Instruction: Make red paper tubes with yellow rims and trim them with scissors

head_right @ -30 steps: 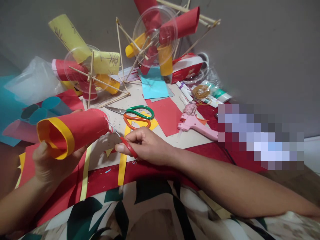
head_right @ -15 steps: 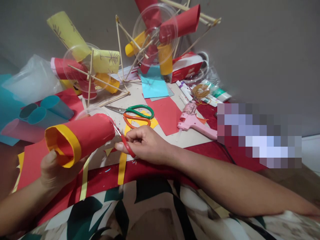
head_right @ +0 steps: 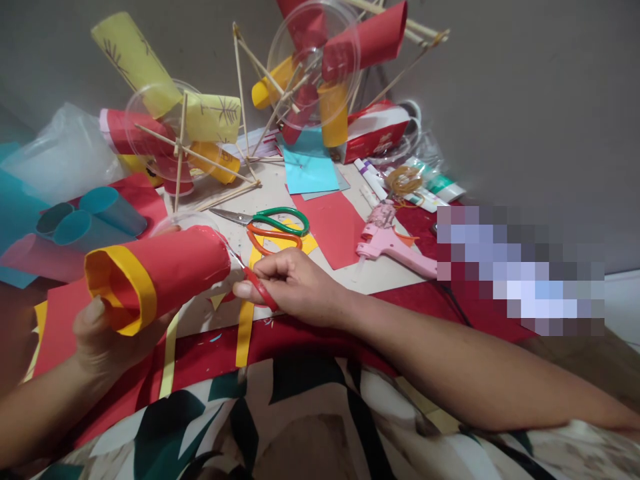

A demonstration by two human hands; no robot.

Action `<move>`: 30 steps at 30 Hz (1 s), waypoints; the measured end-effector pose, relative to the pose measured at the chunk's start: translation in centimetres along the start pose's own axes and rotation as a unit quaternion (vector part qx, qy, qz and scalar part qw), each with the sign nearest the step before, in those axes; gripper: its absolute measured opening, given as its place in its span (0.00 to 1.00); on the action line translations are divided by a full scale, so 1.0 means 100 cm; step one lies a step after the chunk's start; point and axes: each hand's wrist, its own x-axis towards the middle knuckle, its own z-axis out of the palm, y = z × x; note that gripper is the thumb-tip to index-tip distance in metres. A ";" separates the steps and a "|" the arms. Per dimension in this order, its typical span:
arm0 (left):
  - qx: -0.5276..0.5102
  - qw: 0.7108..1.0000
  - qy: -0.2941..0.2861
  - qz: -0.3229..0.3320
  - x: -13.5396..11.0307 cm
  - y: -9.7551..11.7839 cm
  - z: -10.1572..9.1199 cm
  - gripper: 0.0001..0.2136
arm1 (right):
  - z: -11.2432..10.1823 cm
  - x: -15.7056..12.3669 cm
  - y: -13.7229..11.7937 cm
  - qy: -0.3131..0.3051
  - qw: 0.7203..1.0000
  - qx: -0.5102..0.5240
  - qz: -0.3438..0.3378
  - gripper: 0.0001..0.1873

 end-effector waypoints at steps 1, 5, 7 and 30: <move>-0.002 1.000 0.000 -0.002 0.000 0.001 0.001 0.34 | 0.000 0.000 0.000 0.001 1.000 0.004 -0.003 0.35; -0.012 1.000 -0.002 -0.004 0.001 0.003 0.003 0.35 | 0.000 0.000 0.000 0.007 1.000 0.011 -0.020 0.36; -0.016 1.000 0.002 -0.005 0.001 0.003 0.003 0.36 | 0.000 -0.001 -0.001 0.015 1.000 0.000 -0.017 0.37; 0.000 0.998 0.051 0.034 0.007 0.010 -0.001 0.32 | 0.000 -0.001 -0.001 -0.004 1.000 -0.001 -0.029 0.37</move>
